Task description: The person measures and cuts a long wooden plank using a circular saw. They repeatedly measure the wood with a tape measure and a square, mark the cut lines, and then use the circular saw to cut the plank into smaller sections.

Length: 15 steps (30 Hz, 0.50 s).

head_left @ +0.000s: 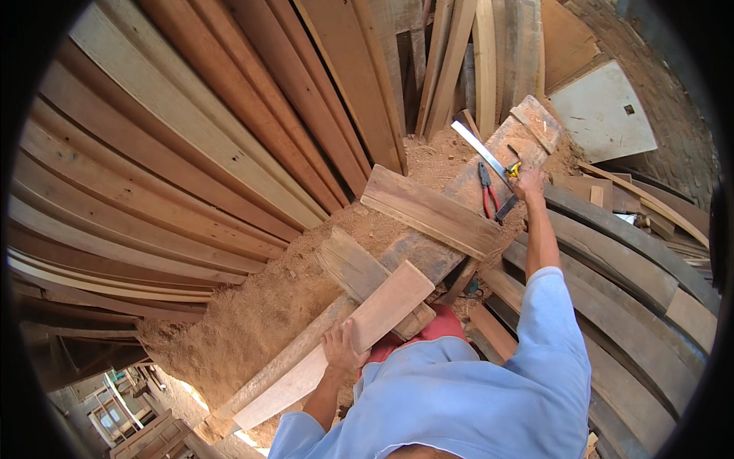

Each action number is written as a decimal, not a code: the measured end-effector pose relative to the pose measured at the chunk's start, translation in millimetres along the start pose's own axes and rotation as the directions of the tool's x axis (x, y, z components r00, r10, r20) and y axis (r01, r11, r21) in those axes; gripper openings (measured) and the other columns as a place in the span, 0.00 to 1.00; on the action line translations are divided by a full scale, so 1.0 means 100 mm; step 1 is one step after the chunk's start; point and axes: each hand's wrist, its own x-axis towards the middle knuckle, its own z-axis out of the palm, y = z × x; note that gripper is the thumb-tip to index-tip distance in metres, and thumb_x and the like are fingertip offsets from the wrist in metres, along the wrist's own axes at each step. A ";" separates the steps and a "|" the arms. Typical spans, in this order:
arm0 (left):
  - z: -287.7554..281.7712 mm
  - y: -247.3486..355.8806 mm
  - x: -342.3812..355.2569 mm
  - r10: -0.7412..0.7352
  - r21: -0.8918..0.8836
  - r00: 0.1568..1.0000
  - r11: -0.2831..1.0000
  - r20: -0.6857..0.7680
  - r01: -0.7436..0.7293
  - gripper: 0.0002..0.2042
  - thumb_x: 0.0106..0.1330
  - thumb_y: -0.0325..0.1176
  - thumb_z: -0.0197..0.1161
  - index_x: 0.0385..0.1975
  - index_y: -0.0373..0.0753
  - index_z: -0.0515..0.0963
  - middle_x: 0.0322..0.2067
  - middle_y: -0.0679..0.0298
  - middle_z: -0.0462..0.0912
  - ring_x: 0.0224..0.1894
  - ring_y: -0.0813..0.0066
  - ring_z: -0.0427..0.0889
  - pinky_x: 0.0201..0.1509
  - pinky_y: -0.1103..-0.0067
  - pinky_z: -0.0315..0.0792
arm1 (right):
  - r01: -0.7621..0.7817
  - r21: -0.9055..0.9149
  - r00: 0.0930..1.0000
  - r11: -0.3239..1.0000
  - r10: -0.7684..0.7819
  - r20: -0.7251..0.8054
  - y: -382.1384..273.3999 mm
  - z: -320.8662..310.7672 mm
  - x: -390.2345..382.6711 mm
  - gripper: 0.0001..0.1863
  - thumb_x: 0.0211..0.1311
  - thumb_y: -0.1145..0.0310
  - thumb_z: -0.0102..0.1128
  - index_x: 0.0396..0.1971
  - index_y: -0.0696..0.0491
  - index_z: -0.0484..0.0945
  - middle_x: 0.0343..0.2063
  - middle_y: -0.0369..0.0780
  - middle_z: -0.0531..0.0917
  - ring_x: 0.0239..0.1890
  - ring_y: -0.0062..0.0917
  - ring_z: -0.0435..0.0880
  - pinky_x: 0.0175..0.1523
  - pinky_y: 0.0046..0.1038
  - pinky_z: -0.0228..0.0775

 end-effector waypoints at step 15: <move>0.05 -0.04 -0.13 -0.022 -0.034 0.998 0.999 -0.058 0.020 0.55 0.38 0.53 0.77 0.73 0.50 0.60 0.65 0.45 0.64 0.59 0.43 0.67 0.62 0.49 0.60 | -0.009 0.716 0.995 0.698 -0.067 0.078 0.21 0.02 -0.47 0.33 0.60 0.59 0.61 0.67 0.48 0.72 0.36 0.40 0.84 0.33 0.28 0.85 0.37 0.31 0.76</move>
